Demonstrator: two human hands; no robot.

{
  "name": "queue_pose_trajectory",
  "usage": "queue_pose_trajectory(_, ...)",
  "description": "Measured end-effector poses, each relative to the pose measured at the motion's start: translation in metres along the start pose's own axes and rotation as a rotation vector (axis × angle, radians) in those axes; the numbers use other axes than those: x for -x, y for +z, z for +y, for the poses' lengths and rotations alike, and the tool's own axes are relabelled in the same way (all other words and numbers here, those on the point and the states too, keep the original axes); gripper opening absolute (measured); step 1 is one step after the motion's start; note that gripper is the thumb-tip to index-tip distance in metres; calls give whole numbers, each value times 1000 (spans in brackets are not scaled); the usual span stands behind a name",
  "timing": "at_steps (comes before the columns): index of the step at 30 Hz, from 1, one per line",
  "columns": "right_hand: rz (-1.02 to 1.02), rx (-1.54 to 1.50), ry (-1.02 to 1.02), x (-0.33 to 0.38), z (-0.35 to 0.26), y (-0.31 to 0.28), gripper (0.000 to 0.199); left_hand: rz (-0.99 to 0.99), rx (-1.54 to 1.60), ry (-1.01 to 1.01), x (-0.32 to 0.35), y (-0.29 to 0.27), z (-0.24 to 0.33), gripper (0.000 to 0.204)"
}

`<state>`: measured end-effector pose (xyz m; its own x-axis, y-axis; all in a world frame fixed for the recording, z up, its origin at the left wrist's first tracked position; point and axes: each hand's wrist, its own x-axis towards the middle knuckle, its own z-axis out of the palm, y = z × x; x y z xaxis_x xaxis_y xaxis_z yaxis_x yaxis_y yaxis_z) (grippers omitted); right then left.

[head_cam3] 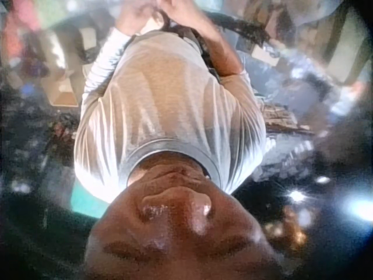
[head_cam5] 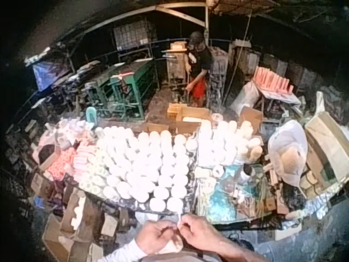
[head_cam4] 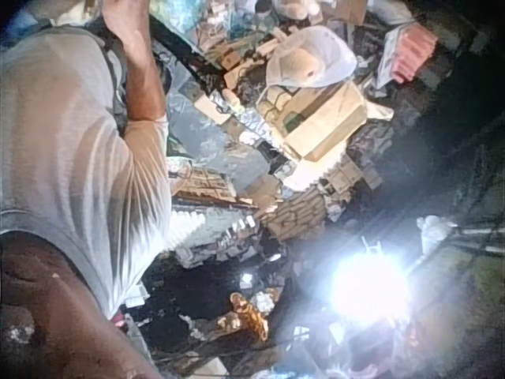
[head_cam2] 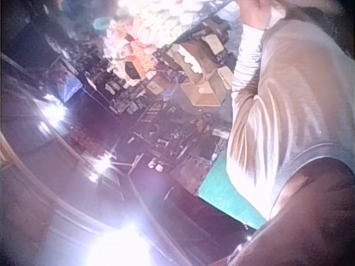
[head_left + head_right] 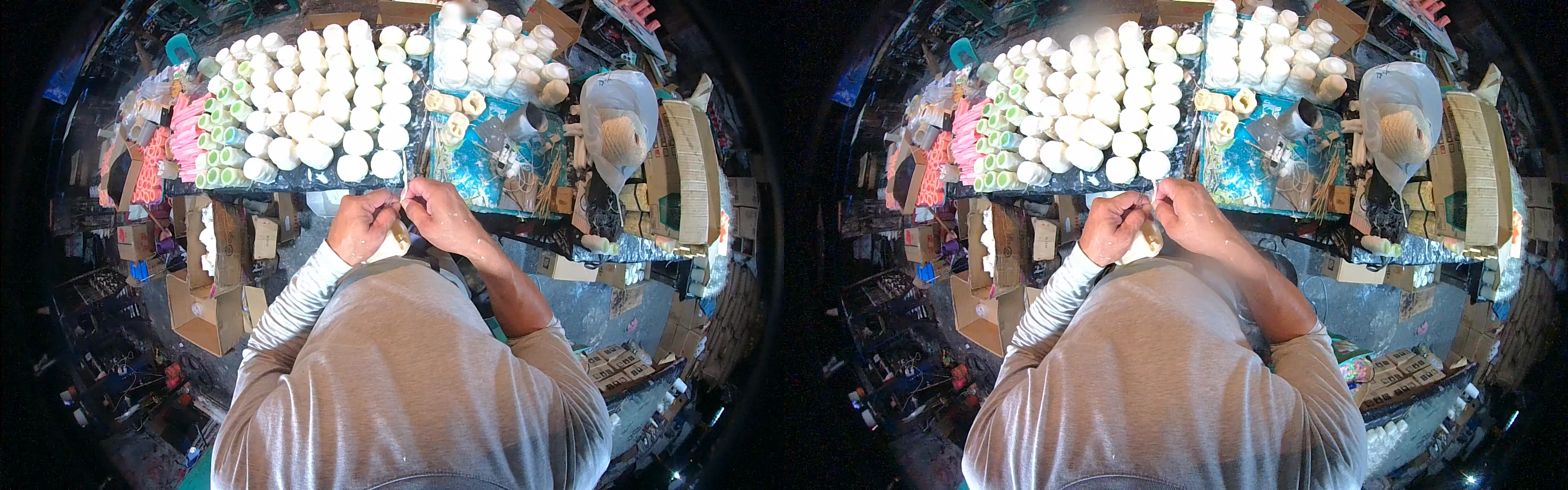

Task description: The person assembles small cylindrical candles by inserting wicks into their centers. They repeatedly pick up candles, insert wicks, and place the finished items on a nearby tray. The workspace is cluttered with stacks of candles and packaging materials.

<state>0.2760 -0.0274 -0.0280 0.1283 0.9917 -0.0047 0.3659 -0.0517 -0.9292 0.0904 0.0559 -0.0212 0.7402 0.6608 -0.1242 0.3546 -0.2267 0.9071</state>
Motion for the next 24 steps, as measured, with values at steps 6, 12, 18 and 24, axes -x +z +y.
queue_pose_trajectory(6,115,161,25,7,7,10,9,128,-124,131,-1,6,0,12)
queue_pose_trajectory(12,175,961,9,25,95,-42,15,202,-72,58,1,-1,-6,15)
queue_pose_trajectory(18,178,974,437,12,178,-97,19,196,-18,5,-2,4,-11,17)
queue_pose_trajectory(24,55,-774,158,17,91,-14,25,165,78,-42,-4,10,-7,18)
